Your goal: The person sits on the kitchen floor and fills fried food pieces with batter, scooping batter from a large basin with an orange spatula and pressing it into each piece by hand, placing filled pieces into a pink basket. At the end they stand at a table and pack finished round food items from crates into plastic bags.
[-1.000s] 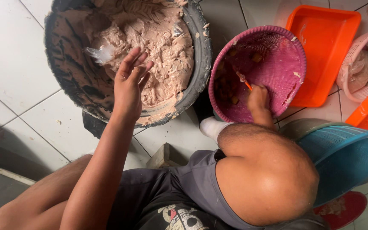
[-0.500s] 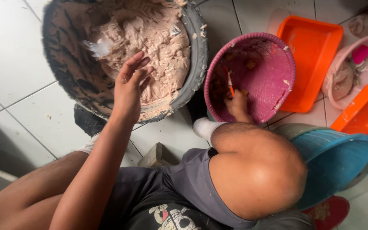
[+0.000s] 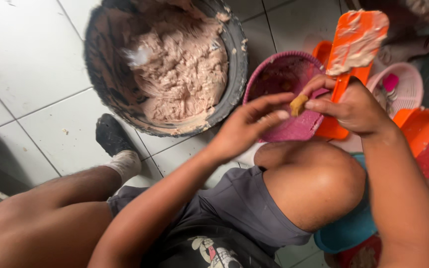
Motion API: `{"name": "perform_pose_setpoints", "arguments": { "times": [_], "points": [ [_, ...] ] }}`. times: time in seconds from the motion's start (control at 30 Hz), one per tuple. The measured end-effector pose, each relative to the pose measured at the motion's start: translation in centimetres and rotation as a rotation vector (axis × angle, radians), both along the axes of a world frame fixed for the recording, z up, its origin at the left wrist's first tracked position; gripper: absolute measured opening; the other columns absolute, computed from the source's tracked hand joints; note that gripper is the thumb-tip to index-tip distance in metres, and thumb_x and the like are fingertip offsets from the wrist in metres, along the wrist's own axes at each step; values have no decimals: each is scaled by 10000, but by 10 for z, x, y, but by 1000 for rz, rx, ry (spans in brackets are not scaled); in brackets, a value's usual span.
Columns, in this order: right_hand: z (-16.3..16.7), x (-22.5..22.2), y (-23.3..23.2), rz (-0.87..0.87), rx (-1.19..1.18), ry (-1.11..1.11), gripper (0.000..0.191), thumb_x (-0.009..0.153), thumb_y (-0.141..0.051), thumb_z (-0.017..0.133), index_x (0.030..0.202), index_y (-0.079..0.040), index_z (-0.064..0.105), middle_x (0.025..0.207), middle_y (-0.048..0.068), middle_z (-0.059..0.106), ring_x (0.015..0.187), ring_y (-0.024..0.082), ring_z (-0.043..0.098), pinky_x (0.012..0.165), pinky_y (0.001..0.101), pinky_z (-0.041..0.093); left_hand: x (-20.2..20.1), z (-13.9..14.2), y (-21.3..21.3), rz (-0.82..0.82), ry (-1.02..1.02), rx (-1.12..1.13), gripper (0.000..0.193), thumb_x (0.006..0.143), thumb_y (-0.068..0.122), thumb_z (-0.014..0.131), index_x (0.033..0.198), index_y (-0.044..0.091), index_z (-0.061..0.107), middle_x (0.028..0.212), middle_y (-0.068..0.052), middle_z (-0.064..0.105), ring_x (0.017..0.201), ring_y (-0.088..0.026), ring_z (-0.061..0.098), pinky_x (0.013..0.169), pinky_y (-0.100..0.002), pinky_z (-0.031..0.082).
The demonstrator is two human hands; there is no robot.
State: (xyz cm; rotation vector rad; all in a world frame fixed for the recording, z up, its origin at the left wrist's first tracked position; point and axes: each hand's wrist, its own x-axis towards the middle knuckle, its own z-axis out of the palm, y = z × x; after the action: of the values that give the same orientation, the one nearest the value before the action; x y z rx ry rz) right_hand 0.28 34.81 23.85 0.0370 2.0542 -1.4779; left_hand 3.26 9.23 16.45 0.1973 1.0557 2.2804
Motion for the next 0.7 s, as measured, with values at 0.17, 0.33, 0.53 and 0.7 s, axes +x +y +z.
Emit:
{"name": "perform_pose_setpoints", "arguments": {
  "times": [0.17, 0.33, 0.53, 0.7],
  "points": [
    [52, 2, -85, -133, 201, 212, 186, 908, -7, 780, 1042, 5, 652, 983, 70, 653, 888, 120, 596, 771, 254, 480, -2, 32, -16, 208, -45, -15, 285, 1065, 199, 633, 1285, 17, 641, 1130, -50, 696, 1007, -88, 658, 831, -268, 590],
    [46, 4, -136, 32, 157, 429, 304, 786, -5, 785, 1033, -29, 610, 994, 4, 608, 911, 53, 550, 830, 208, 471, -7, 33, -42, 424, -87, -9, 259, 1018, 222, 642, 1186, 25, 621, 1029, -27, 704, 838, -68, 678, 554, -255, 588],
    [-5, -22, -143, -48, 180, 158, 199, 947, -57, 746, 1111, -34, 637, 945, -10, 631, 797, 68, 564, 696, 239, 465, -13, -6, -64, 462, -108, -94, 216, 1058, 240, 572, 1111, 45, 647, 970, -25, 686, 817, -65, 659, 542, -273, 604],
    [-102, -59, -179, 238, 673, 358, 360, 973, -154, 697, 1264, -1, 551, 932, 181, 659, 798, 281, 632, 709, 412, 513, -68, -90, -134, 1117, -2, -357, 95, 1021, 142, 658, 1086, 82, 623, 1009, -18, 681, 910, -107, 640, 847, -267, 537]
  ]
}}
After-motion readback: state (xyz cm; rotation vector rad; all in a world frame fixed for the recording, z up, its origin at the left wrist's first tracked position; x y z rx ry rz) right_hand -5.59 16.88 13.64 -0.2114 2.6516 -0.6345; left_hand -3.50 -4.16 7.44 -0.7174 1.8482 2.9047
